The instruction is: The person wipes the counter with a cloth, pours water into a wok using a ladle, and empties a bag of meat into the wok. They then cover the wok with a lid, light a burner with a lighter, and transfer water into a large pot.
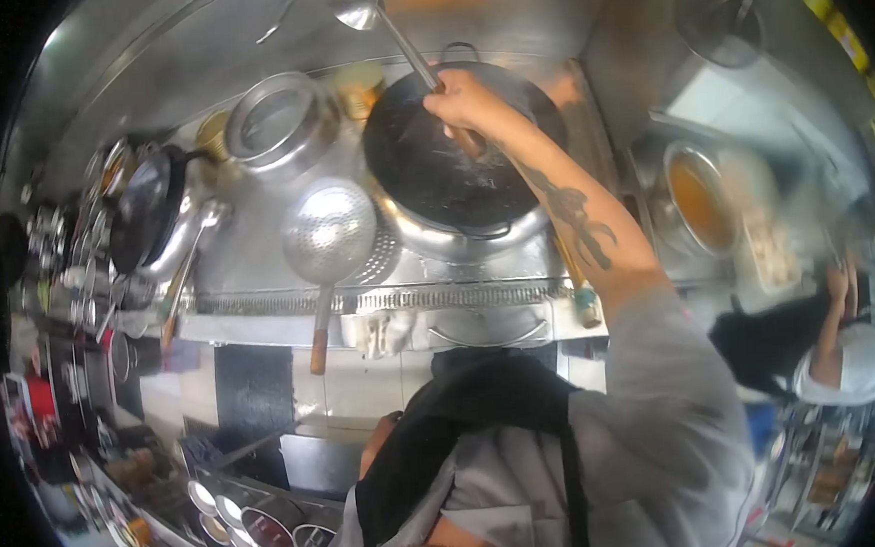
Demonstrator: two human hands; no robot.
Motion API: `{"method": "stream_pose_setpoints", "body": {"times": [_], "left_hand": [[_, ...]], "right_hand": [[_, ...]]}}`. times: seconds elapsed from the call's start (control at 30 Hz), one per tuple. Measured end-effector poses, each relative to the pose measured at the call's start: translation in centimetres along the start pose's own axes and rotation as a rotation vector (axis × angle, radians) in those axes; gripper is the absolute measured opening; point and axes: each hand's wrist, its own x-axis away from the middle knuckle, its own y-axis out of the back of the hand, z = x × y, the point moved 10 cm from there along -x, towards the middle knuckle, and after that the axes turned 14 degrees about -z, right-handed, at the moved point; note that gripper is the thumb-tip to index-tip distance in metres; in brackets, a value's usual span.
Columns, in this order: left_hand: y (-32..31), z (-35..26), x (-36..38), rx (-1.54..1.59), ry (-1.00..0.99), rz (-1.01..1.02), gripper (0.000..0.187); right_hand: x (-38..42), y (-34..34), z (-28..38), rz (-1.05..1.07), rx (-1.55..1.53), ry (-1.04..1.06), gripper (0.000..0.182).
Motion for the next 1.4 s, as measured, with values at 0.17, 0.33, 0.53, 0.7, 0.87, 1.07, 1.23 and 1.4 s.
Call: {"method": "stream_pose_setpoints", "body": {"times": [0.17,0.33,0.53,0.7,0.87,1.07,1.23,1.4], "left_hand": [[-1.7,7.6,1.3,0.160,0.154,-0.086,0.053],[-4.3,13.1,4.2,0.290,0.274,-0.114,0.053],[-6.3,16.2,5.2,0.378,0.292,-0.168,0.053],[-6.3,17.3,2.5,0.375,0.245,-0.161,0.054],[-3.1,14.0,0.7,0.138,0.179,-0.131,0.056],[-4.1,12.4,-3.9,0.027,0.070,-0.066,0.059],[-5.0,7.1,-5.4,0.002,-0.059,0.064,0.058],[-6.0,4.9,-6.4,-0.033,-0.050,0.136,0.059]], "right_hand": [[-8.2,-15.4,-0.4,0.051,-0.049,0.040,0.011],[-10.4,-27.2,-1.4,0.133,0.186,0.010,0.019],[-9.0,-34.6,-0.9,0.427,-0.766,-0.515,0.008],[-6.7,-30.8,2.3,0.731,-1.334,-0.942,0.031],[-1.4,-20.2,4.3,0.774,-1.422,-0.825,0.032],[5.9,-6.6,3.4,0.716,-1.389,-0.746,0.039],[10.3,2.4,-2.0,0.497,-1.165,-0.774,0.041],[13.5,9.1,-5.9,0.084,-0.570,-0.699,0.030]]}}
